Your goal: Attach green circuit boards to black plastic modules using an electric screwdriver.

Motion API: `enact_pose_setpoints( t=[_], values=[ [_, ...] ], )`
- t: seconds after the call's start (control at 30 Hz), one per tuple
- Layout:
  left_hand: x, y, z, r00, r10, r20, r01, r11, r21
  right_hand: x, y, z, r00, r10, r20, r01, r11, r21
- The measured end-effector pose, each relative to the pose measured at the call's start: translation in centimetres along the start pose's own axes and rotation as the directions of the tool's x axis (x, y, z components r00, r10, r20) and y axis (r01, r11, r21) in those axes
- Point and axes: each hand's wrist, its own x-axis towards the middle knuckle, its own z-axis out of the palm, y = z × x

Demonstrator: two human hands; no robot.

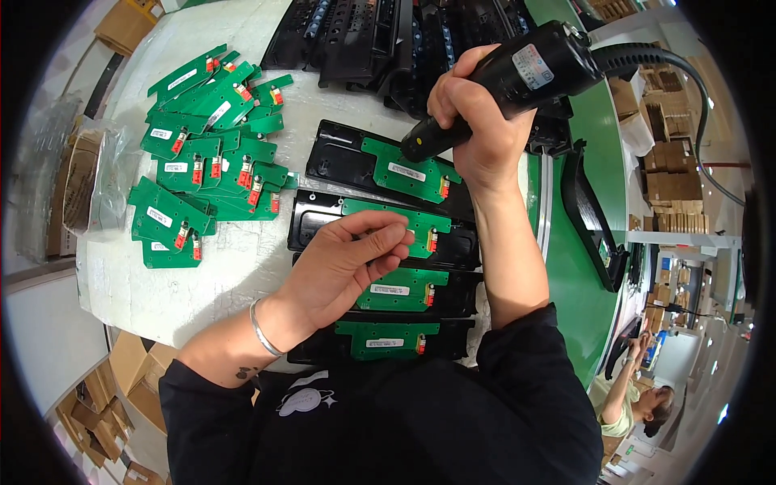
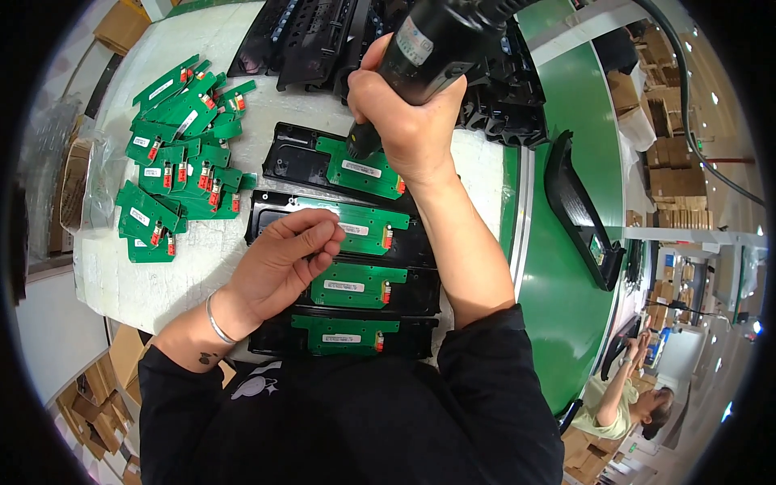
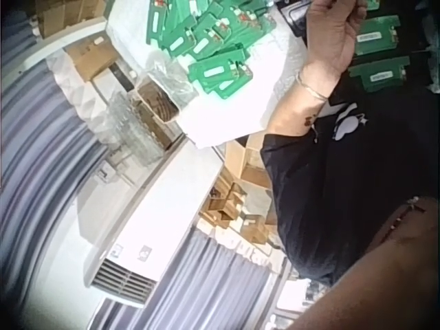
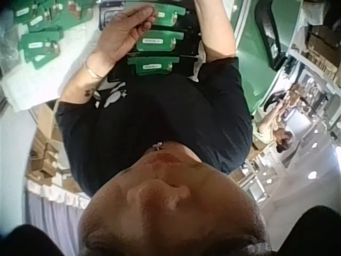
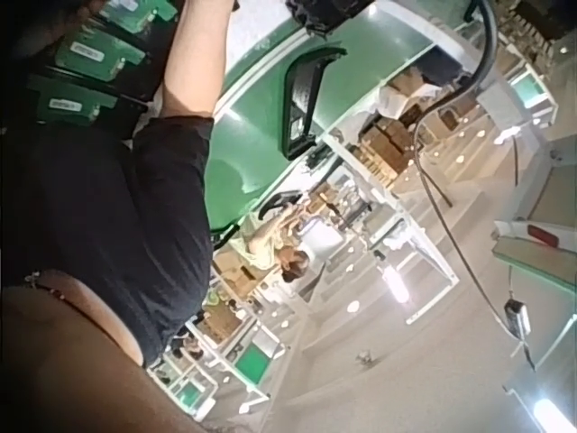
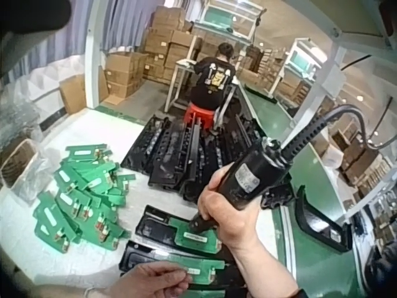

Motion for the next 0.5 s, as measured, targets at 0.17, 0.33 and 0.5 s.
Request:
enact_pose_setpoints(
  t=[0.17, 0.33, 0.5],
  values=[
    [0.1, 0.2, -0.9, 0.998, 0.054, -0.024, -0.056, 0.996, -0.076, -0.8, -0.9, 0.7, 0.997, -0.074, -0.011, 0.074, 0.996, 0.042],
    [0.6, 0.2, -0.6, 0.999, 0.043, -0.002, -0.043, 0.983, -0.18, -3.3, -8.0, -0.2, 0.905, -0.296, 0.306, 0.165, 0.907, 0.388],
    [0.2, 0.3, -0.8, 0.998, 0.057, 0.011, -0.052, 0.971, -0.231, -5.0, -8.3, 0.7, 0.945, -0.231, 0.233, 0.148, 0.934, 0.325]
  ],
)
